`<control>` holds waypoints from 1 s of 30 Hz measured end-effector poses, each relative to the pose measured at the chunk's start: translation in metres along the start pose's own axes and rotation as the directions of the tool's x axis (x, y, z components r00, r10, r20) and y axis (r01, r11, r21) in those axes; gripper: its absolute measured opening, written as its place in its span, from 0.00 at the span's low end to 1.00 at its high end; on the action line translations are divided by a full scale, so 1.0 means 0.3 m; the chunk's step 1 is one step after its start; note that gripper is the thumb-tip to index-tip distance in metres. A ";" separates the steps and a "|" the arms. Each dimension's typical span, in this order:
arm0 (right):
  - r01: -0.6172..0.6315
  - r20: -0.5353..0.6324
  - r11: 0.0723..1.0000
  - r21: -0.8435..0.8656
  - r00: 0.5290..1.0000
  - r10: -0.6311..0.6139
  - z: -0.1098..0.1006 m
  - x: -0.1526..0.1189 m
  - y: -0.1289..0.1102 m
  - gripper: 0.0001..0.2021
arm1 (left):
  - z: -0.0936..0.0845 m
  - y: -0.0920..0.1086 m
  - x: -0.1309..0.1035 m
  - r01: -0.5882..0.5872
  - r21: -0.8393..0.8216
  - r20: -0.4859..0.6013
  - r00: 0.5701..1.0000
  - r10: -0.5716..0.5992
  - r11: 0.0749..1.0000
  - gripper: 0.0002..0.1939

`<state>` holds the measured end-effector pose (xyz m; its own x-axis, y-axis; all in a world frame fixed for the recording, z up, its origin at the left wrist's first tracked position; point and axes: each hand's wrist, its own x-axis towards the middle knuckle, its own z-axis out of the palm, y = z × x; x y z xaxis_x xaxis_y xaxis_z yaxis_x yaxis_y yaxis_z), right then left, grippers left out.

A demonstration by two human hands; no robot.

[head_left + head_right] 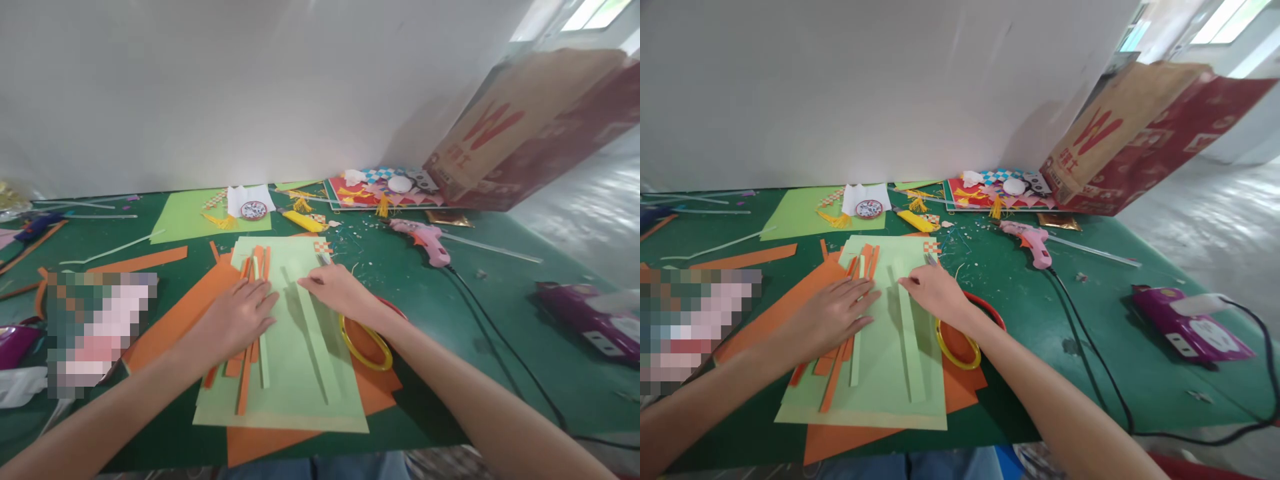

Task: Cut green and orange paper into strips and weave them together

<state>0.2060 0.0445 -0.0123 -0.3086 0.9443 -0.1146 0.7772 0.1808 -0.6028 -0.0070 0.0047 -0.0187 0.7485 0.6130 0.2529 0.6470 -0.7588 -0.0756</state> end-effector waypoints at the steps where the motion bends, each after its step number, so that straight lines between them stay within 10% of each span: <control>1: -0.002 0.029 1.000 0.018 1.000 0.001 0.006 0.005 -0.007 0.22 | -0.010 -0.002 -0.012 -0.007 -0.010 -0.020 1.000 0.006 1.000 0.14; 8: -0.031 -0.010 0.960 -0.278 1.000 0.029 0.056 0.014 -0.099 0.17 | -0.072 0.051 0.013 -0.129 -0.107 -0.230 0.968 0.101 0.986 0.13; 12: -0.023 0.046 0.884 -0.466 0.998 0.050 0.049 -0.006 -0.161 0.13 | -0.065 0.128 0.056 0.056 -0.317 -0.275 0.950 -0.148 0.947 0.14; 23: -0.018 0.060 0.922 -0.387 0.997 0.045 -0.013 0.035 -0.206 0.11 | -0.075 0.191 0.106 0.173 -0.537 -0.327 0.860 -0.392 0.826 0.07; 30: -0.054 0.012 0.915 -0.401 0.998 0.065 -0.002 0.045 -0.195 0.13 | -0.050 0.192 0.077 0.065 -0.454 -0.378 0.889 -0.258 0.889 0.10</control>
<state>0.1568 0.0469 0.0218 -0.2644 0.9505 -0.1631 0.9474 0.2243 -0.2284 0.0453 -0.0282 -0.0028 0.4435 0.6574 0.6091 0.5576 -0.7345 0.3868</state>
